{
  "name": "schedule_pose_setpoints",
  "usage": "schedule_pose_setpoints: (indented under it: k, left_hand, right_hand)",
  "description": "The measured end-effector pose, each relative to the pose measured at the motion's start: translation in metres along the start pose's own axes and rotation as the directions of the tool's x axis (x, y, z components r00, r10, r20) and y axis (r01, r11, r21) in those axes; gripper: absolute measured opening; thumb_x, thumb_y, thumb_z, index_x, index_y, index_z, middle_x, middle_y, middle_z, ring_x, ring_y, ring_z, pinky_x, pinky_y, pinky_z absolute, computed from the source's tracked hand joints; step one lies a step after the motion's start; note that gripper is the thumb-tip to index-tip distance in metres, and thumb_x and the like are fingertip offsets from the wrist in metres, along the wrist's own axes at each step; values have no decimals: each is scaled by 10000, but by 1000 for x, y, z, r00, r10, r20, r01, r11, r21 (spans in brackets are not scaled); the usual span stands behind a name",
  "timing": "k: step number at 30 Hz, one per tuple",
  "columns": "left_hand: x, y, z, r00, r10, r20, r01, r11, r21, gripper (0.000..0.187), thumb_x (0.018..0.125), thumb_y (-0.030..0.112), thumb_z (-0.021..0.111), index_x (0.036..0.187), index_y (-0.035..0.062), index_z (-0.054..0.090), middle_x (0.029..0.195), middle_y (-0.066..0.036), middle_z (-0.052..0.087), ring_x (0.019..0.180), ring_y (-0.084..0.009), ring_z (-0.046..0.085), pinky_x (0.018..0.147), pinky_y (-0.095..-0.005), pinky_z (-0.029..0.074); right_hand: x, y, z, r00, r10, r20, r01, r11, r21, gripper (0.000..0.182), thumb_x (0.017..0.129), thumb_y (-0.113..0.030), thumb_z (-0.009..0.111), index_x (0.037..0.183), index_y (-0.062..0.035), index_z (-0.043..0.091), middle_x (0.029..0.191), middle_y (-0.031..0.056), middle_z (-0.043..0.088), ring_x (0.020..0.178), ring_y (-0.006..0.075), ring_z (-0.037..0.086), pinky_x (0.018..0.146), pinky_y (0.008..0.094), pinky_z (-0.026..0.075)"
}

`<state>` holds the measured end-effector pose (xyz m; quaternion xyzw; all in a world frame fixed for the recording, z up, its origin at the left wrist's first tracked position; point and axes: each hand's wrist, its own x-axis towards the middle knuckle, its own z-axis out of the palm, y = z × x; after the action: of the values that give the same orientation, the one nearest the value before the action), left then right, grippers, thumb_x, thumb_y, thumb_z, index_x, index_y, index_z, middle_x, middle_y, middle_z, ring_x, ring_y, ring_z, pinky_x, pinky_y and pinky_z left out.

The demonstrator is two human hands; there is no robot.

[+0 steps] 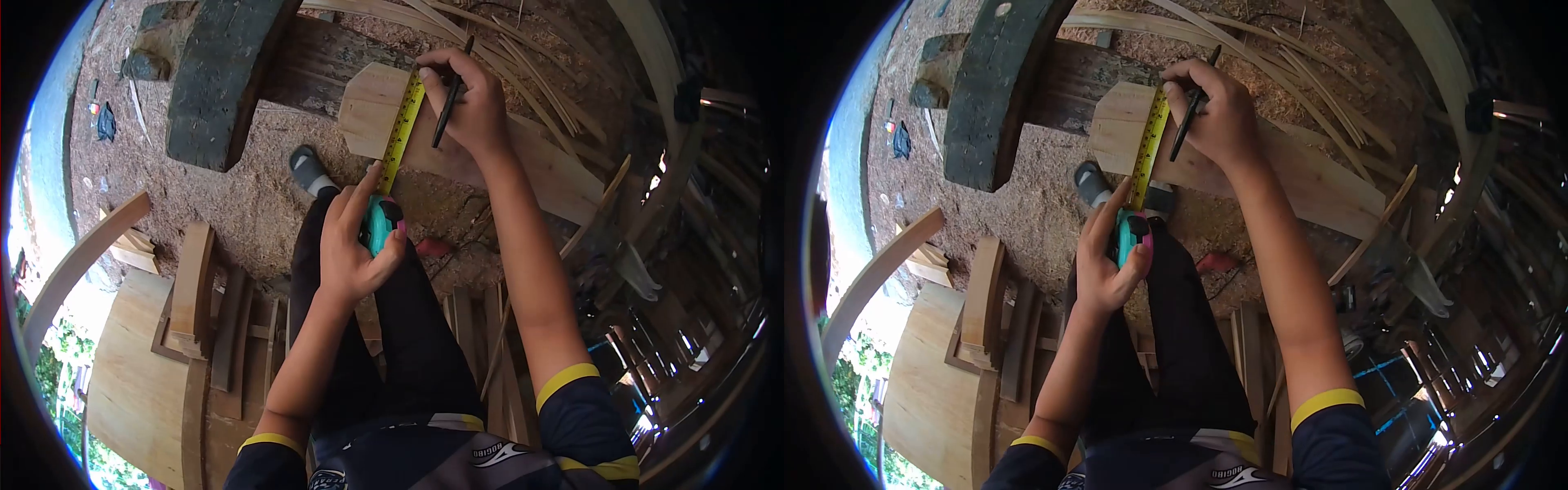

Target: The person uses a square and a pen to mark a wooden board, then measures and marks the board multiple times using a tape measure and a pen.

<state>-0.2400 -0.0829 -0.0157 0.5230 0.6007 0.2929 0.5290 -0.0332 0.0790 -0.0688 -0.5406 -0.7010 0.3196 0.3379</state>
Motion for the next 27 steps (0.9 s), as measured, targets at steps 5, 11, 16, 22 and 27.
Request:
schedule_pose_setpoints:
  k: [5, 11, 16, 22, 27]
  left_hand:
    - [-5, -8, 10, 994, 94, -57, -94, 996, 10, 884, 838, 432, 693, 1551, -65, 529, 1137, -262, 654, 1041, -408, 668, 984, -471, 520]
    - [-12, -5, -2, 999, -50, 4, 50, 999, 6, 890, 837, 451, 690, 1543, -69, 535, 1205, -273, 667, 1095, -412, 677, 1026, -461, 507]
    - [-8, -26, 4, 997, 55, -45, -58, 994, -87, 901, 822, 437, 683, 1571, -40, 528, 1151, -248, 644, 1043, -397, 650, 974, -452, 505]
    - [1, -9, -10, 998, 23, 59, -16, 993, -116, 939, 760, 395, 687, 1592, -13, 530, 938, -181, 585, 851, -356, 594, 840, -436, 504]
    - [4, -5, -15, 992, -22, 126, 30, 998, -59, 938, 744, 391, 676, 1577, -19, 547, 889, -169, 538, 812, -344, 564, 804, -424, 491]
  right_hand:
    - [-5, 8, 2, 998, 54, -11, -53, 992, 115, 130, 996, -159, 752, 1056, -44, 764, 893, 93, 795, 837, 209, 796, 726, 329, 599]
    - [-4, -2, 7, 999, 21, 37, -21, 1000, -4, 123, 995, -170, 747, 1026, -56, 778, 866, 97, 797, 784, 222, 794, 683, 341, 591]
    - [0, -7, 4, 995, 84, 61, -80, 995, -64, 144, 997, -205, 740, 1022, -69, 779, 856, 108, 790, 770, 250, 791, 679, 358, 593]
    - [0, 0, 6, 993, 91, 77, -89, 996, -29, 152, 1000, -223, 738, 1012, -76, 774, 835, 101, 783, 762, 261, 789, 670, 365, 589]
    - [-1, -4, 7, 995, 75, 62, -71, 995, -64, 141, 1002, -213, 733, 1012, -77, 771, 836, 104, 782, 756, 274, 786, 661, 367, 588]
